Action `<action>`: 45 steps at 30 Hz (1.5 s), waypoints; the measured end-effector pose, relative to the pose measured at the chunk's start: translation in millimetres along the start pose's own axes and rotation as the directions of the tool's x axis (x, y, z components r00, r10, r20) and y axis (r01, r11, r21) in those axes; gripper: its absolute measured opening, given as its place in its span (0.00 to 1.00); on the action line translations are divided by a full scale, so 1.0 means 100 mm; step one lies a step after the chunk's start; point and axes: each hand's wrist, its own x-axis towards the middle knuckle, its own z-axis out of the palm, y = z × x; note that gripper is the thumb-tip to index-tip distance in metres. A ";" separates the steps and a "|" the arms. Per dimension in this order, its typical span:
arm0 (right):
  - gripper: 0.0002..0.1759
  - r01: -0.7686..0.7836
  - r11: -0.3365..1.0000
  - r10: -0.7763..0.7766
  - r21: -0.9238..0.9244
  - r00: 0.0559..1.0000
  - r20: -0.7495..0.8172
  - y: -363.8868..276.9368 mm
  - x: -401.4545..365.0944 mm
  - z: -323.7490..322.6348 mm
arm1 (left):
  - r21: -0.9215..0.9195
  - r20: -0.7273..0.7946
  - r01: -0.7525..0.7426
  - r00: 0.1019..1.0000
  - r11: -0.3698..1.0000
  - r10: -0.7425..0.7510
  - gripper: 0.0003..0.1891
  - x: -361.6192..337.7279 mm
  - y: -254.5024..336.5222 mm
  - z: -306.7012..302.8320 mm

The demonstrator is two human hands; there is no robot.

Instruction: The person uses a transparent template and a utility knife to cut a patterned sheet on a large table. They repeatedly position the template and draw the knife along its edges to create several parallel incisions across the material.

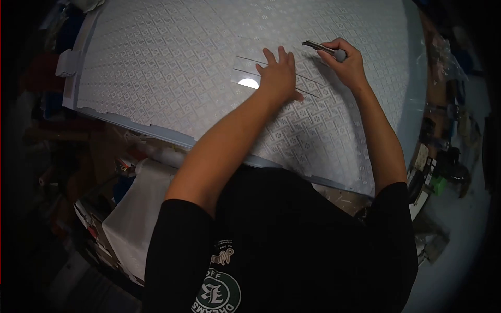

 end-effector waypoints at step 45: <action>0.06 0.338 0.889 -0.197 -0.310 0.892 0.408 0.03 -1.09 0.29 | 0.153 0.097 0.015 0.995 0.988 -0.030 0.69 0.10 0.08 -0.09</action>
